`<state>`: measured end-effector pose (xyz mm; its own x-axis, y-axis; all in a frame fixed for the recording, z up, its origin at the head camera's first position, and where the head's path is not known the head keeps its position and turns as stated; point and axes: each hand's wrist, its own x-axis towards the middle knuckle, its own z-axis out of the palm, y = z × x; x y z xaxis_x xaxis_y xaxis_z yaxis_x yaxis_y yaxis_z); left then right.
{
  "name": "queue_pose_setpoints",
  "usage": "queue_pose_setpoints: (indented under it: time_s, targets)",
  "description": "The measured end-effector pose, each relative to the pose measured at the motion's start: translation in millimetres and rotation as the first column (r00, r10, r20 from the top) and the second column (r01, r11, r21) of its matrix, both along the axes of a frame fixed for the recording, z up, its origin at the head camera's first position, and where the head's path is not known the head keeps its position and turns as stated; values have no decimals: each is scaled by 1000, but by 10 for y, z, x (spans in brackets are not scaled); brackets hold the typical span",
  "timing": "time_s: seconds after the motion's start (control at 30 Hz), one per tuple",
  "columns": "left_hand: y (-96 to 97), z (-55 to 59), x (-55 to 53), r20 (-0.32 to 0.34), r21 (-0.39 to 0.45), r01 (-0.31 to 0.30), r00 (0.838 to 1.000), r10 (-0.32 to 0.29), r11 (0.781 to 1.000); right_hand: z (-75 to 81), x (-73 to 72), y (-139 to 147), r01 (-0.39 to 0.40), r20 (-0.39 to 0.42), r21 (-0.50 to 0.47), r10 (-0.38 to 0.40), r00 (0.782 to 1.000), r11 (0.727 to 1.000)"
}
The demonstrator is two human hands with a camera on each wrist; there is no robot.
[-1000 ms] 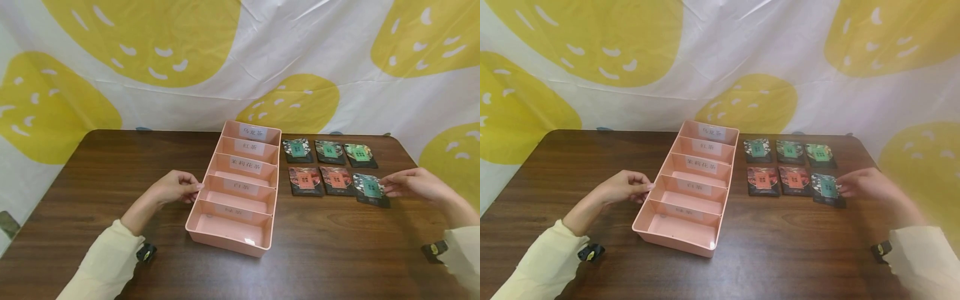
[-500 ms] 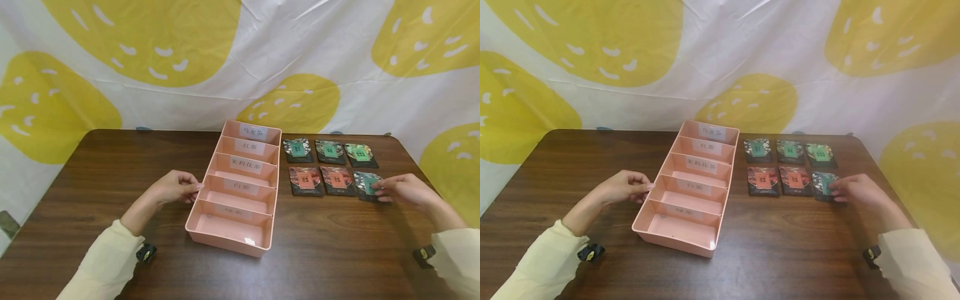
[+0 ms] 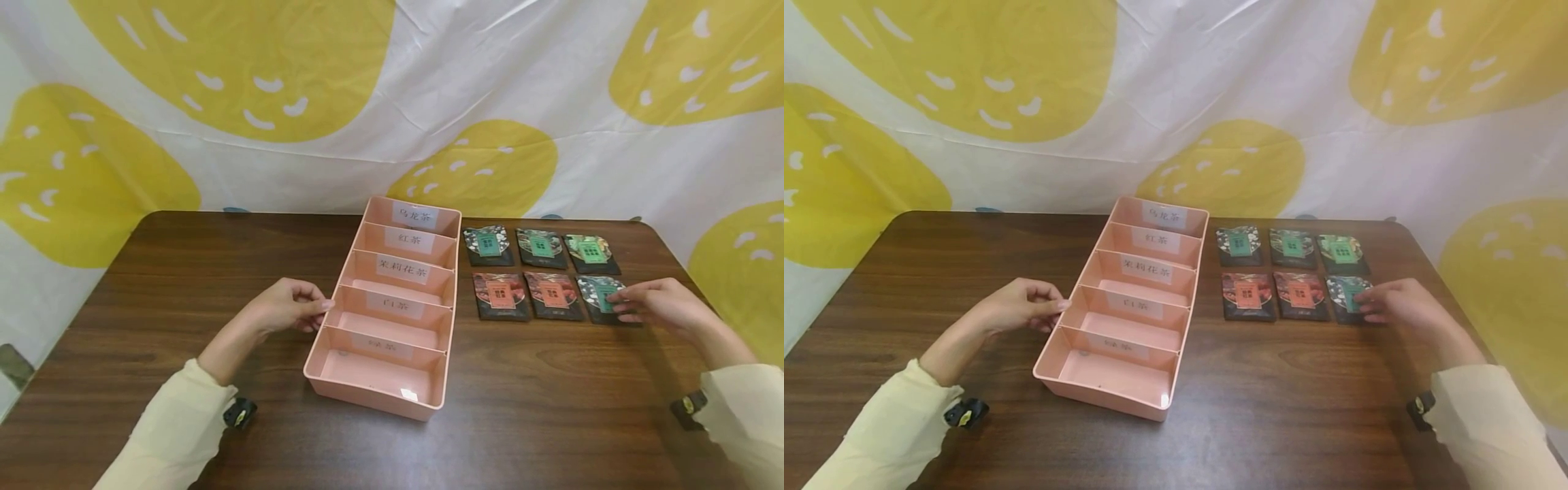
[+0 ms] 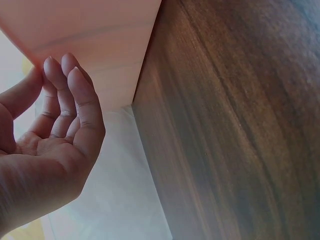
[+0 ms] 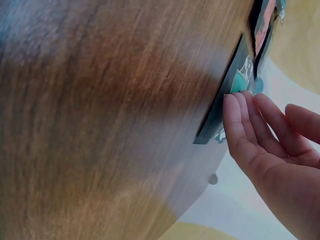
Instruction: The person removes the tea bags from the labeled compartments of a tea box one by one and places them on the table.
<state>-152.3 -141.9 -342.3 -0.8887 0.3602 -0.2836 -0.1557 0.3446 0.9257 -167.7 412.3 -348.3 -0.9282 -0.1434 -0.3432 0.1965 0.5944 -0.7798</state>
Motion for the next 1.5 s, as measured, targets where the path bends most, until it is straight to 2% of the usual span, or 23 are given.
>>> queue_pose_setpoints:
  time_s: [0.27,0.37,0.43,0.57,0.63,0.67,0.73,0.8,0.87,0.9,1.0,1.07,1.3,1.5]
  targets:
    - [2,7,-3,2,-5,-2,1000,2,1000,107,1,-35,12,-3,-74,-12,1000,997]
    - [-3,10,-5,4,0,0,1000,0,1000,135,-61,-36,13,-10,-72,-14,1000,997]
    - [-7,12,-6,4,2,2,1000,-2,1000,67,-179,69,-7,-17,-77,6,1000,997]
    - [-14,17,-5,4,2,2,1000,-2,1000,-274,-561,426,-24,-52,-115,18,999,993]
    - [-15,22,-3,5,1,0,1000,0,1000,-191,-598,308,-31,-69,-103,24,997,994]
    - [-15,24,-2,5,0,-1,1000,1,1000,-200,-661,298,-51,-78,-113,43,996,992]
    - [-16,25,-1,4,-1,-1,1000,1,1000,-66,-687,118,-105,-94,-165,91,991,981]
    - [-16,25,0,2,0,-1,1000,1,1000,160,-638,-166,-152,-97,-178,137,986,972]
    - [-17,20,-1,2,3,1,1000,-1,1000,233,-667,-300,-181,-103,-195,164,981,964]
    - [-18,19,-1,1,4,2,1000,-2,1000,373,-596,-493,-164,-107,-156,148,983,974]
    - [-18,12,1,4,12,3,1000,-3,1000,666,-483,-922,-143,-119,-8,141,983,990]
    - [-18,11,3,6,13,1,1000,-1,1000,772,-475,-1118,-147,-134,20,148,980,989]
    - [-9,10,4,8,13,1,1000,-1,1000,898,-613,-1534,-198,-133,-3,196,972,980]
    - [4,11,7,2,3,5,1000,-5,1000,875,-700,-1844,-230,-122,-67,220,968,971]
